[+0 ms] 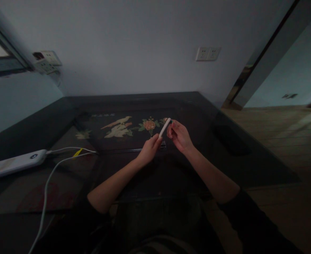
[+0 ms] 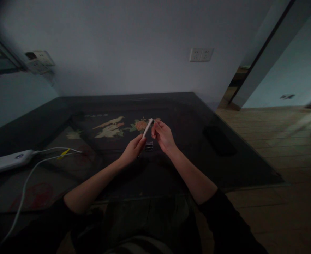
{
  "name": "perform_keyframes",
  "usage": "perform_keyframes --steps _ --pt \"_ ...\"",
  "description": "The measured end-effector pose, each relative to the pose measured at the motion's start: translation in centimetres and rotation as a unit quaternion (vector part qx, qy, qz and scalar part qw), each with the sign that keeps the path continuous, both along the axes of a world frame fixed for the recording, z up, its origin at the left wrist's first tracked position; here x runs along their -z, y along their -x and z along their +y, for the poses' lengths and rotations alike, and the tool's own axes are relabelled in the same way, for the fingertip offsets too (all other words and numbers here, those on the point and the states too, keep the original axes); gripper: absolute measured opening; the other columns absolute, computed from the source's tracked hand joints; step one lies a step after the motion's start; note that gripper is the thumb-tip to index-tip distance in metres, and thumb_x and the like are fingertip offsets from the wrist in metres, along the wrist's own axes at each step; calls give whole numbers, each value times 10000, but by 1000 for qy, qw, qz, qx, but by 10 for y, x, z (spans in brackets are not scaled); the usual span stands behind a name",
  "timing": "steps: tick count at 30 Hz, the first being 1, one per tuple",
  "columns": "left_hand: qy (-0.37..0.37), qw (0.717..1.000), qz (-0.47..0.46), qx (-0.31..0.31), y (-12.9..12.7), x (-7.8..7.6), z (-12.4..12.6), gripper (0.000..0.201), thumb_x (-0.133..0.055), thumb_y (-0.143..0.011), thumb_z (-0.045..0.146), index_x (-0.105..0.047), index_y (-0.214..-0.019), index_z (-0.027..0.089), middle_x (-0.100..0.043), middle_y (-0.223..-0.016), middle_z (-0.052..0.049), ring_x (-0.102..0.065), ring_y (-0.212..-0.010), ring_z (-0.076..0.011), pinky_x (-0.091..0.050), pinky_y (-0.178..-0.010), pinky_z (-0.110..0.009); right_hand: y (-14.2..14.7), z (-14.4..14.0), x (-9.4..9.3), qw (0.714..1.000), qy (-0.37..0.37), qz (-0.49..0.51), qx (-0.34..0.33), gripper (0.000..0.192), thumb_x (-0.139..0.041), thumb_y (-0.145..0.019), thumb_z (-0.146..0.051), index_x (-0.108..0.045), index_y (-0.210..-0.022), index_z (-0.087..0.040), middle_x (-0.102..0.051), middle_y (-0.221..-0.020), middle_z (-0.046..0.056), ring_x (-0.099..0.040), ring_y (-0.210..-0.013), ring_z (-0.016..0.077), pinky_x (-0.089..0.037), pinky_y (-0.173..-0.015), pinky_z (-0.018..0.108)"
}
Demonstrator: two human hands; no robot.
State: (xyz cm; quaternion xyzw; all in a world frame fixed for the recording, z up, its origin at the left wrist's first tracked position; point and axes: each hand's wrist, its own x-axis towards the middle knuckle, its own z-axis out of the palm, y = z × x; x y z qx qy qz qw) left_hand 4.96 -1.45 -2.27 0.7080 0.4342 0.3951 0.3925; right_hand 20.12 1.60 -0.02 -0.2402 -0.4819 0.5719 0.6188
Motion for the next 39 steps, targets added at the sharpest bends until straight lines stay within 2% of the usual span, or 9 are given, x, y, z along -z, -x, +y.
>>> perform_keyframes --steps 4,9,22,39 --pt "8 1000 -1 26 -2 -4 -4 297 -365 -944 431 -431 -786 188 -417 -614 45 -399 -565 -91 -314 -515 -198 0 0 1 1000 21 6 -2 385 -751 -704 -533 -668 -867 -195 -477 -548 -58 -361 -485 75 -301 -464 246" --pt "13 999 -11 31 0 -4 -1 307 -385 -937 446 -433 -777 188 -412 -604 43 -394 -557 -92 -308 -505 -200 1 1 1 1000 10 5 -3 380 -738 -722 -526 -673 -888 -191 -471 -559 -56 -344 -485 76 -292 -472 253" --pt "-8 1000 8 -27 7 1 12 296 -385 -937 412 -399 -738 193 -405 -603 49 -384 -543 -88 -296 -522 -204 0 1 0 1000 -14 -8 -1 398 -719 -739 -551 -527 -666 -210 -461 -538 -43 -370 -492 87 -276 -460 258" --pt "-2 1000 12 -13 3 1 6 291 -376 -940 423 -409 -764 193 -416 -595 48 -403 -549 -90 -309 -521 -202 -1 3 2 1000 3 -6 -1 386 -755 -701 -544 -629 -827 -202 -477 -535 -55 -358 -481 80 -270 -455 250"
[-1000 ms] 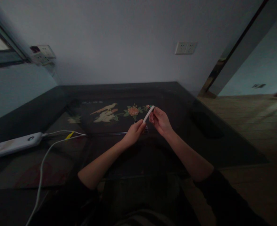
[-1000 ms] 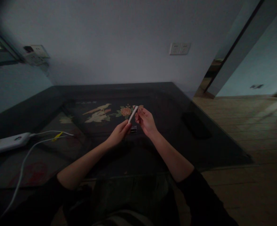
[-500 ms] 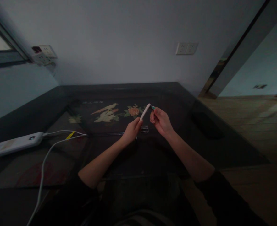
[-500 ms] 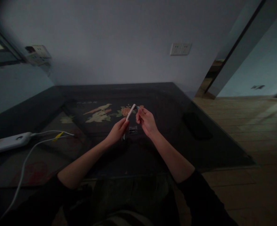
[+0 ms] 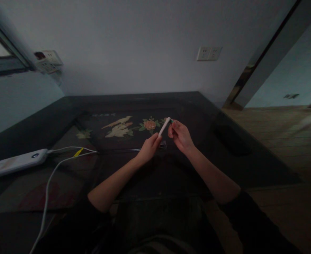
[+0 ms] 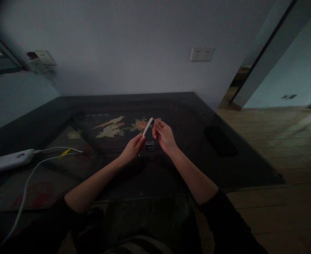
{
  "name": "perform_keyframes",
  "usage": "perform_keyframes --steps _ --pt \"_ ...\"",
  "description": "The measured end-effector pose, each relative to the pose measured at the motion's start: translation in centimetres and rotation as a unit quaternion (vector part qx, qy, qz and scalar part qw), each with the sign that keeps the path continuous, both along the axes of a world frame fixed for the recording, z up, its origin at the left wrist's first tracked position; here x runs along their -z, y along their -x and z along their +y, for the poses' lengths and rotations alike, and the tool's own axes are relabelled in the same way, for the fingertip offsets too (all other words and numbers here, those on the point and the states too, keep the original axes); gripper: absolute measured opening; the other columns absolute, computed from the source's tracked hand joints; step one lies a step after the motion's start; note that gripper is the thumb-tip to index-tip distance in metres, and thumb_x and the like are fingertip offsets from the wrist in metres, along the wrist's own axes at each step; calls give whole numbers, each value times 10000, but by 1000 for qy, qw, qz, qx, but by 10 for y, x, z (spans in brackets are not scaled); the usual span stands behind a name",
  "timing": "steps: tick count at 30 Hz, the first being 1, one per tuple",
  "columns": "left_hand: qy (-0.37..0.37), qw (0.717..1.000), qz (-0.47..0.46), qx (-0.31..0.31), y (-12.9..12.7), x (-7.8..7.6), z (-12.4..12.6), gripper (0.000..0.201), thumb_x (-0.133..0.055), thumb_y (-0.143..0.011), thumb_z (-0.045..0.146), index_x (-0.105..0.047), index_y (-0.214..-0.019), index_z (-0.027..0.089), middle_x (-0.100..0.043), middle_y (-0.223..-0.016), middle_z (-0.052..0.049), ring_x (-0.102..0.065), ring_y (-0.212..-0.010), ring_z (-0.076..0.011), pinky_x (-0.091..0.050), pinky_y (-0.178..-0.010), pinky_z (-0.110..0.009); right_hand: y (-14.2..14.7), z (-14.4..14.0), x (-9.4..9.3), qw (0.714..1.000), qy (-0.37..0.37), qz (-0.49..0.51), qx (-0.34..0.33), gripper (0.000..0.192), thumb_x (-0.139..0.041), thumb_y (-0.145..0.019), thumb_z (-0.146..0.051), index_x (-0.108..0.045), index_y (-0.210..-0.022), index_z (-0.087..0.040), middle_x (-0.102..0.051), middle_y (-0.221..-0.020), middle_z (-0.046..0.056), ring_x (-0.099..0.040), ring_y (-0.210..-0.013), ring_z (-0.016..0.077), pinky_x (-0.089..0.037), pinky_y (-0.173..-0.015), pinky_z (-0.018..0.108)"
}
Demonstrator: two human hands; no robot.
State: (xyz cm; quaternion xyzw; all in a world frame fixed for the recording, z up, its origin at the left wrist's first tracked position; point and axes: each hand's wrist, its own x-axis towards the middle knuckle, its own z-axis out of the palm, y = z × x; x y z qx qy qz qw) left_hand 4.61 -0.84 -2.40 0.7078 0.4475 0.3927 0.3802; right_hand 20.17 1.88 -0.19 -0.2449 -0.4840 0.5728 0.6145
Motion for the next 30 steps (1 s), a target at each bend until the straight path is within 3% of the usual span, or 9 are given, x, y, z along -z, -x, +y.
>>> perform_keyframes --steps 14,18,26,30 --pt "30 996 -33 83 -1 -4 -5 328 -364 -937 481 -416 -795 189 -413 -616 52 -375 -523 -78 -309 -496 -199 -1 -1 -1 1000 6 14 -10 360 -726 -759 -485 -694 -956 -186 -453 -554 -59 -348 -487 72 -284 -476 252" --pt "16 998 -23 56 2 -3 0 314 -377 -942 453 -421 -781 188 -412 -605 48 -379 -532 -82 -300 -497 -197 -1 -2 -2 1000 -9 10 -9 385 -715 -758 -512 -694 -953 -181 -450 -547 -55 -343 -483 76 -261 -475 259" --pt "11 1000 -12 8 4 -3 4 303 -383 -940 436 -421 -768 190 -401 -602 47 -378 -540 -89 -298 -509 -203 0 0 -1 1000 -26 0 -2 345 -704 -767 -522 -592 -729 -198 -473 -533 -42 -348 -484 85 -263 -467 259" --pt "1 1000 -1 -6 5 -3 5 281 -382 -941 409 -430 -772 190 -410 -599 45 -396 -543 -93 -303 -518 -206 0 -1 -1 1000 -23 0 -3 348 -714 -762 -510 -554 -711 -205 -476 -533 -42 -364 -494 87 -280 -472 254"
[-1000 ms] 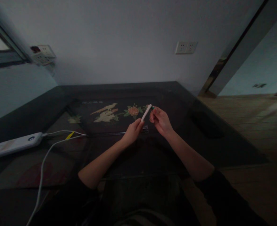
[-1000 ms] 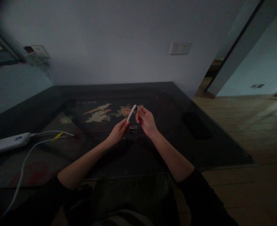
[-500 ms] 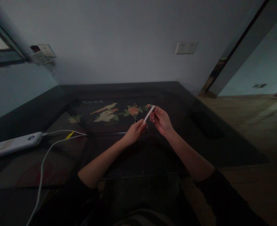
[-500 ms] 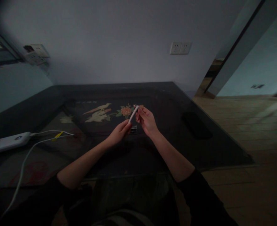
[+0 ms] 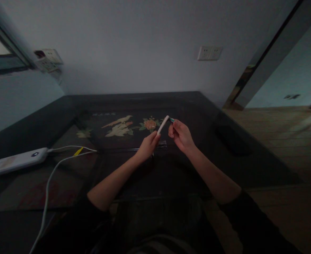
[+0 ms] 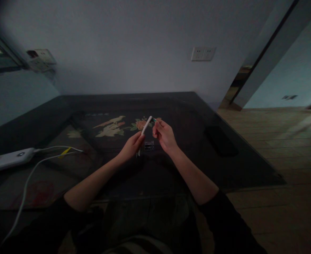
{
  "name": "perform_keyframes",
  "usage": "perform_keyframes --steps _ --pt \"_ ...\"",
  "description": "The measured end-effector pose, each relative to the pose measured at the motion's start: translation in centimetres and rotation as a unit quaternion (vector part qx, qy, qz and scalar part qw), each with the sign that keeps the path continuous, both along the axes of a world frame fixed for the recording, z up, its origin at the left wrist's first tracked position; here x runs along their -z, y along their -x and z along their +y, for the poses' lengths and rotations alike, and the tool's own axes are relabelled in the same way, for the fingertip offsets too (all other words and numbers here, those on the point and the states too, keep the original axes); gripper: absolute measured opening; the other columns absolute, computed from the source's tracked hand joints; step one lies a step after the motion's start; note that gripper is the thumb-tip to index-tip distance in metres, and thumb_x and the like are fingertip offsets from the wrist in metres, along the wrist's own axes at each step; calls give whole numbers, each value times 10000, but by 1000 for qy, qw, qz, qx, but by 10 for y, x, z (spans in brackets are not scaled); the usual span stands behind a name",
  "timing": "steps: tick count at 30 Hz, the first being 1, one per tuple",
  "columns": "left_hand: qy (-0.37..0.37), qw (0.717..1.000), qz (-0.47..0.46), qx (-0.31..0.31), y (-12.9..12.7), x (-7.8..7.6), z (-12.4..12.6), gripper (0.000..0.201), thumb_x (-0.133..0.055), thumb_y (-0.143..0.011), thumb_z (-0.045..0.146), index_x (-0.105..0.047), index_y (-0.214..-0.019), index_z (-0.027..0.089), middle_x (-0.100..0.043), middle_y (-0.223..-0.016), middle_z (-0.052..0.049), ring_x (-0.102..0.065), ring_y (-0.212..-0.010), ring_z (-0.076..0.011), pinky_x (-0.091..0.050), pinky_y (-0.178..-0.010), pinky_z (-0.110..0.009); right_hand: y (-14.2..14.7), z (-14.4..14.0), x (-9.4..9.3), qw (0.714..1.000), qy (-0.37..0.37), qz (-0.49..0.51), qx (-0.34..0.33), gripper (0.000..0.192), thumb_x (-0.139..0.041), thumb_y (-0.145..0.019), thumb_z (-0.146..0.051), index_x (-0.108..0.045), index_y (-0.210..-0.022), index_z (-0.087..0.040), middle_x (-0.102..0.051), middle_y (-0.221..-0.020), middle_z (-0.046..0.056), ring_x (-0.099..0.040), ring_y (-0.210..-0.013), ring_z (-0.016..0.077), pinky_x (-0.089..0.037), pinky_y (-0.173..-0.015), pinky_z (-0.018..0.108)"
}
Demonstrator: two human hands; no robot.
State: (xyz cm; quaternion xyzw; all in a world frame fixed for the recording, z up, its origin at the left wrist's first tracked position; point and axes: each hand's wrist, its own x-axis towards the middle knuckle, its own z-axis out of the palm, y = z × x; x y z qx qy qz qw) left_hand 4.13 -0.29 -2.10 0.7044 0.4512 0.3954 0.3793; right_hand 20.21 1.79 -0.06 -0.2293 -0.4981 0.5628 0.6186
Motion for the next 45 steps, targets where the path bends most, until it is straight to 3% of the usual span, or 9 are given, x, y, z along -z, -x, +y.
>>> perform_keyframes --steps 9,22,27,37,45 --pt "-4 1000 5 -2 0 2 0 273 -370 -941 398 -404 -761 195 -400 -602 50 -382 -534 -84 -301 -519 -206 1 0 0 1000 17 -8 10 411 -751 -687 -571 -584 -786 -208 -480 -511 -59 -360 -471 82 -287 -441 249" --pt "26 996 -21 82 -5 -5 -12 303 -360 -942 449 -418 -792 193 -411 -607 50 -389 -542 -88 -318 -510 -205 0 -1 0 999 36 0 6 424 -746 -710 -541 -693 -945 -193 -463 -545 -57 -358 -489 78 -298 -471 249" --pt "56 991 -46 111 -5 -5 -10 331 -371 -936 488 -407 -793 192 -395 -615 59 -344 -479 -67 -287 -448 -196 0 -1 0 1000 27 5 2 381 -732 -738 -524 -699 -927 -195 -466 -546 -55 -360 -489 73 -299 -476 250" --pt "27 998 -36 42 -1 3 2 325 -377 -936 461 -405 -757 191 -383 -590 58 -353 -501 -76 -285 -478 -195 0 -1 0 1000 10 -7 8 386 -723 -731 -562 -581 -723 -203 -474 -525 -53 -372 -472 81 -266 -455 259" --pt "3 1000 4 -6 2 5 4 304 -384 -934 434 -412 -752 192 -405 -608 52 -379 -539 -87 -293 -516 -200 1 -2 -1 1000 15 0 5 369 -751 -712 -536 -580 -737 -211 -477 -522 -54 -372 -480 85 -275 -456 256"
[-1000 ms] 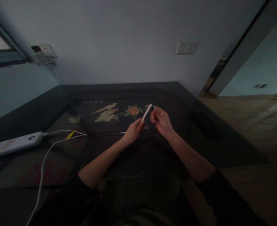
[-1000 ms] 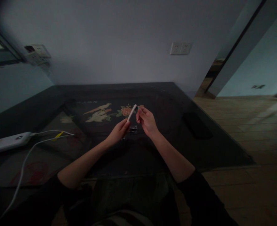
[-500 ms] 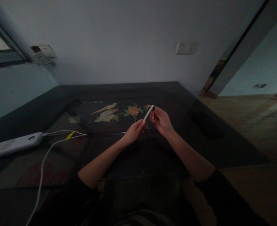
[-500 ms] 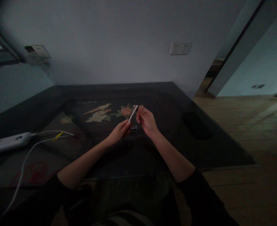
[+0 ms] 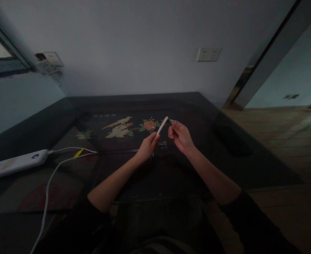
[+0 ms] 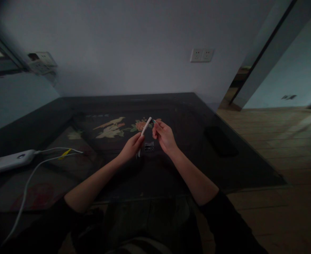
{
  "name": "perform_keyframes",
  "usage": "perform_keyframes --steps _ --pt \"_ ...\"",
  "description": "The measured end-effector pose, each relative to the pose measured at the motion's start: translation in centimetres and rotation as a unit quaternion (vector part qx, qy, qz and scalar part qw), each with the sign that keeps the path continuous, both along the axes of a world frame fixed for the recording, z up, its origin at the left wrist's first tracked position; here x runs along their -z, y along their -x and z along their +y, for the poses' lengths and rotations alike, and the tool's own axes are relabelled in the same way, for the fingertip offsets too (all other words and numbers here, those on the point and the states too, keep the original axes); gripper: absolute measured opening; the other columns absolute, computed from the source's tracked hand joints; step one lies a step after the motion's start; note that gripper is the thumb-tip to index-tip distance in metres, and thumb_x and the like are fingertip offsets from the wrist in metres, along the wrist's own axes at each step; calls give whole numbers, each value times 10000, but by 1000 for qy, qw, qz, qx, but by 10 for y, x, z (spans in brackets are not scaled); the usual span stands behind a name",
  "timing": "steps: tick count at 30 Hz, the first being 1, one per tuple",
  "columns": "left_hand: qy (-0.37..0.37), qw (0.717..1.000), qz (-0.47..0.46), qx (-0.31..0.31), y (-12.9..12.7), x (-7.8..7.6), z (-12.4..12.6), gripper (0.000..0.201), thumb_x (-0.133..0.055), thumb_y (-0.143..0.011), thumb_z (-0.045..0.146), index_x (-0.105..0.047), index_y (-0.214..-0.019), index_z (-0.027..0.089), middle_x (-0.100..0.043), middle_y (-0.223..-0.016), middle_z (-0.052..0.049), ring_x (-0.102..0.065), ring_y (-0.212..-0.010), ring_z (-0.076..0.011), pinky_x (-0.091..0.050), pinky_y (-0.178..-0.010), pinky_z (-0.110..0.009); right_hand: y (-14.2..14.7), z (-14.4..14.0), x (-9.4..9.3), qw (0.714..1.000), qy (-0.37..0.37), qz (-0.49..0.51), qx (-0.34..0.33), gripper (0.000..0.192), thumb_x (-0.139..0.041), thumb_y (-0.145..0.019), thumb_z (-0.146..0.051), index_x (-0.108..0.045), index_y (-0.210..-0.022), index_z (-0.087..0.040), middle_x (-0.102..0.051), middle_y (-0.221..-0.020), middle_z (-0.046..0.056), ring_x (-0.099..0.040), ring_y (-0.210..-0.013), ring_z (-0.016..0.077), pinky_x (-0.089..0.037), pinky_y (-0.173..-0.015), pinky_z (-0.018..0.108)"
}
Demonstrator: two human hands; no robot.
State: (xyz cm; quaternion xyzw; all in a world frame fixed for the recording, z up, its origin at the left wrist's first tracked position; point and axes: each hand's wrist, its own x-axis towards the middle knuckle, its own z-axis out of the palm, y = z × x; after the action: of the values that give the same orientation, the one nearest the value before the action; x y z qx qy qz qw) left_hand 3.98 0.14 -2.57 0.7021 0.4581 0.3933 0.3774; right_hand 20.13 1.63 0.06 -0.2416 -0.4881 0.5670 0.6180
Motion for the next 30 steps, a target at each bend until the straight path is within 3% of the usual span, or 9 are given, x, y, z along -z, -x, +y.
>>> perform_keyframes --steps 15,26,30 --pt "17 999 -15 34 -5 -1 -9 299 -378 -936 446 -416 -781 192 -398 -604 48 -377 -541 -85 -292 -498 -198 0 1 1 1000 9 -7 8 374 -747 -714 -528 -655 -853 -194 -483 -527 -46 -354 -483 87 -252 -462 257" --pt "34 993 -41 109 -6 -9 -15 324 -367 -937 478 -405 -787 193 -402 -607 55 -358 -507 -76 -294 -480 -202 -2 1 0 1000 13 15 -3 361 -762 -714 -490 -701 -907 -190 -458 -540 -60 -350 -482 76 -285 -470 256" --pt "24 995 -31 89 -5 -11 -13 332 -371 -936 474 -411 -768 190 -415 -617 45 -374 -525 -83 -301 -489 -207 -1 0 -2 1000 9 17 -4 343 -759 -722 -478 -697 -886 -183 -476 -541 -58 -362 -472 70 -277 -467 254"
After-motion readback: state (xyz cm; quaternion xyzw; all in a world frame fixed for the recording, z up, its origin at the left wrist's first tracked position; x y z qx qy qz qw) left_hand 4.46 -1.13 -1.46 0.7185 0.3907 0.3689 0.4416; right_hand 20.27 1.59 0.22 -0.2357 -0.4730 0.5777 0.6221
